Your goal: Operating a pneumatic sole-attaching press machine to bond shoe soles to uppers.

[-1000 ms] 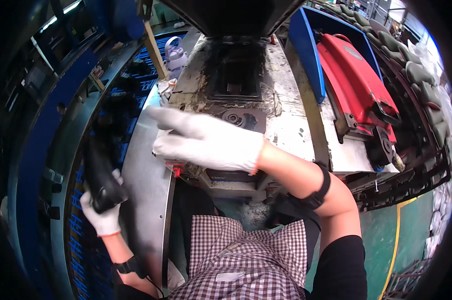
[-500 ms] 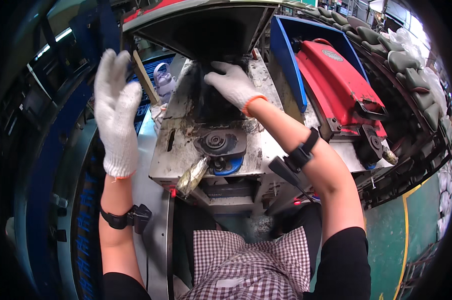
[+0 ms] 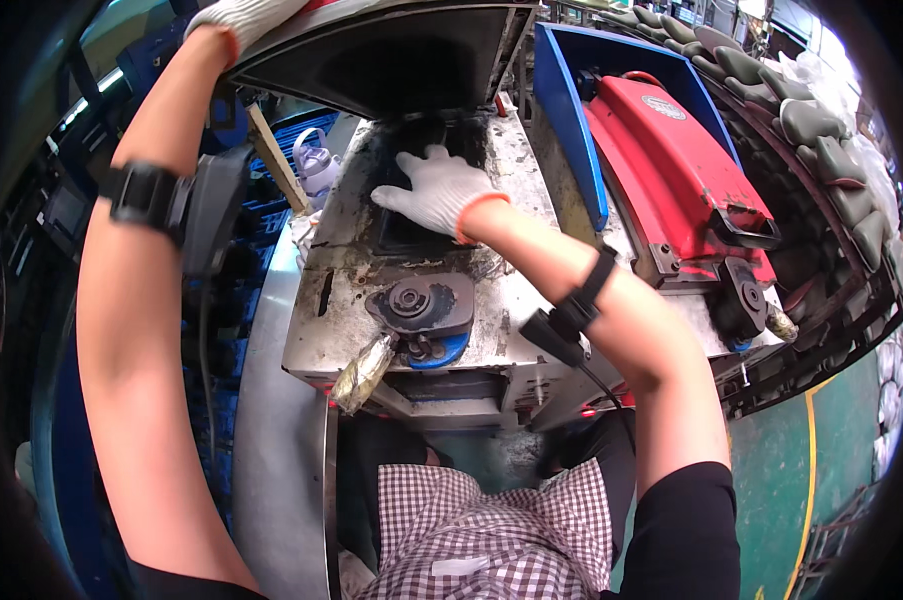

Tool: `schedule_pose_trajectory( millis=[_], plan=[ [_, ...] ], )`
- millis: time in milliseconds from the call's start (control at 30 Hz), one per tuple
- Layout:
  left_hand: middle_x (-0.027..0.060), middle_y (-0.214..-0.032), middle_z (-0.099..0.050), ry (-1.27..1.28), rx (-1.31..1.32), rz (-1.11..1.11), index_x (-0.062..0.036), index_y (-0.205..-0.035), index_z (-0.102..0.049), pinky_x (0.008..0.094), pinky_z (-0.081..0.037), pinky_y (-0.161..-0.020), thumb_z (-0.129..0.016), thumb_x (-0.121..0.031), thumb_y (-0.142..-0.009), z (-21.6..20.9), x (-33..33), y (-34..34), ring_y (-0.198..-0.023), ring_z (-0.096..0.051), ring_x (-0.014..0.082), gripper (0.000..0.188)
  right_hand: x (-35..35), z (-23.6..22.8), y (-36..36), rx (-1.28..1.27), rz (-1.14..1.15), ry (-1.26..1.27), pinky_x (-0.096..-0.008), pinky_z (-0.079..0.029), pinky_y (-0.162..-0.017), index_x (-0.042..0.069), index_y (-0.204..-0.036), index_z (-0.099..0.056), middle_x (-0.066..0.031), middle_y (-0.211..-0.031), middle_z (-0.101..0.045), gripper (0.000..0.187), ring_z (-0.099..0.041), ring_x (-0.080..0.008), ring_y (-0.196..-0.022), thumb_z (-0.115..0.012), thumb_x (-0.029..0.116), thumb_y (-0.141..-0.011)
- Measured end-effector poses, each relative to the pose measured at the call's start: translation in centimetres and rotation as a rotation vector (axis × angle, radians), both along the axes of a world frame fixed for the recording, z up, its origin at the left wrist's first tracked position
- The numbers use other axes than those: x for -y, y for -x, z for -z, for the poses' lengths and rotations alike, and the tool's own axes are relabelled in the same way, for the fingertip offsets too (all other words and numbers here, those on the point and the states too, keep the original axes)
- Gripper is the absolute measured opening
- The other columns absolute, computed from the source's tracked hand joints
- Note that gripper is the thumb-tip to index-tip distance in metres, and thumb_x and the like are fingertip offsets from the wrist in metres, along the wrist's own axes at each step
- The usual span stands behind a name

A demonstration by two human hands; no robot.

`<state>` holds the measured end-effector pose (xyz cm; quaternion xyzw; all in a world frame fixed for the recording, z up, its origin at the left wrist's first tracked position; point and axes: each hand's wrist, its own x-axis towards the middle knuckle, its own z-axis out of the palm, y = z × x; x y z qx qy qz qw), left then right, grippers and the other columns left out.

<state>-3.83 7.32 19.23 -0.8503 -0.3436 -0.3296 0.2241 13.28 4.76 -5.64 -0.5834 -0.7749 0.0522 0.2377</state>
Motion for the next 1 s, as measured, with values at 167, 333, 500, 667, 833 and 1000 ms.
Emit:
schedule_pose_trajectory(
  millis=[167,333,500,667,833,1000],
  plan=[
    [0.0241,-0.124,-0.072,0.018,0.005,-0.043,-0.0045,-0.125,-0.072,0.0462,-0.051,-0.105,-0.06,-0.043,-0.1,0.8,0.0,-1.5,-0.119,-0.067,0.042,0.047,11.2,1.9,-3.9,-0.569,-0.347,-0.388,-0.0444,-0.052,-0.098,0.002,-0.123,-0.07,-0.017,-0.109,-0.069,0.024,-0.066,-0.0339,-0.11,-0.063,0.015,-0.103],
    [0.015,-0.115,-0.074,0.506,-0.101,0.013,-0.0059,-0.122,-0.074,0.0373,-0.054,-0.094,-0.064,-0.048,-0.102,3.4,2.6,-2.5,-0.105,-0.07,0.0244,0.048,22.5,8.3,-1.2,-0.958,-0.517,0.056,-0.0357,-0.057,-0.09,-0.002,-0.113,-0.073,-0.0142,-0.108,-0.072,0.025,-0.07,-0.024,-0.1,-0.059,0.017,-0.107],
    [-0.0001,-0.074,-0.069,1.089,-0.159,0.141,-0.0097,-0.102,-0.076,0.0256,-0.05,-0.058,-0.066,-0.053,-0.101,10.5,4.5,-2.0,-0.061,-0.062,0.0073,0.045,22.9,12.8,4.0,-1.58,-0.517,0.982,-0.041,-0.055,-0.103,0.001,-0.152,-0.047,-0.0137,-0.132,-0.064,0.057,-0.066,-0.0259,-0.12,-0.063,0.031,-0.106],
    [0.0032,-0.073,-0.07,1.124,-0.171,0.052,-0.0092,-0.108,-0.077,0.0317,-0.053,-0.068,-0.067,-0.049,-0.097,17.0,7.1,-2.3,-0.068,-0.067,0.014,0.042,22.2,12.2,7.8,-1.995,-0.756,0.937,-0.0464,-0.048,-0.115,0.002,-0.161,-0.036,-0.0149,-0.158,-0.05,0.07,-0.055,-0.0299,-0.141,-0.064,0.032,-0.104],
    [0.006,-0.086,-0.078,0.796,-0.168,0.046,-0.0129,-0.113,-0.078,0.0341,-0.055,-0.079,-0.066,-0.053,-0.094,19.8,7.4,-2.1,-0.077,-0.075,0.0183,0.046,21.7,10.5,8.8,-2.235,-0.683,1.014,-0.0562,-0.043,-0.116,0.009,-0.154,-0.045,-0.0116,-0.148,-0.057,0.055,-0.055,-0.033,-0.135,-0.06,0.031,-0.105],
    [0.0134,-0.101,-0.078,0.825,-0.137,0.043,-0.0148,-0.116,-0.078,0.0395,-0.056,-0.087,-0.064,-0.057,-0.094,20.2,7.4,-1.9,-0.093,-0.075,0.0298,0.05,21.7,9.6,7.2,-2.379,-0.64,1.221,-0.0461,-0.048,-0.093,0.01,-0.116,-0.063,-0.0085,-0.101,-0.063,0.028,-0.059,-0.0279,-0.094,-0.062,0.035,-0.103]
  ],
)
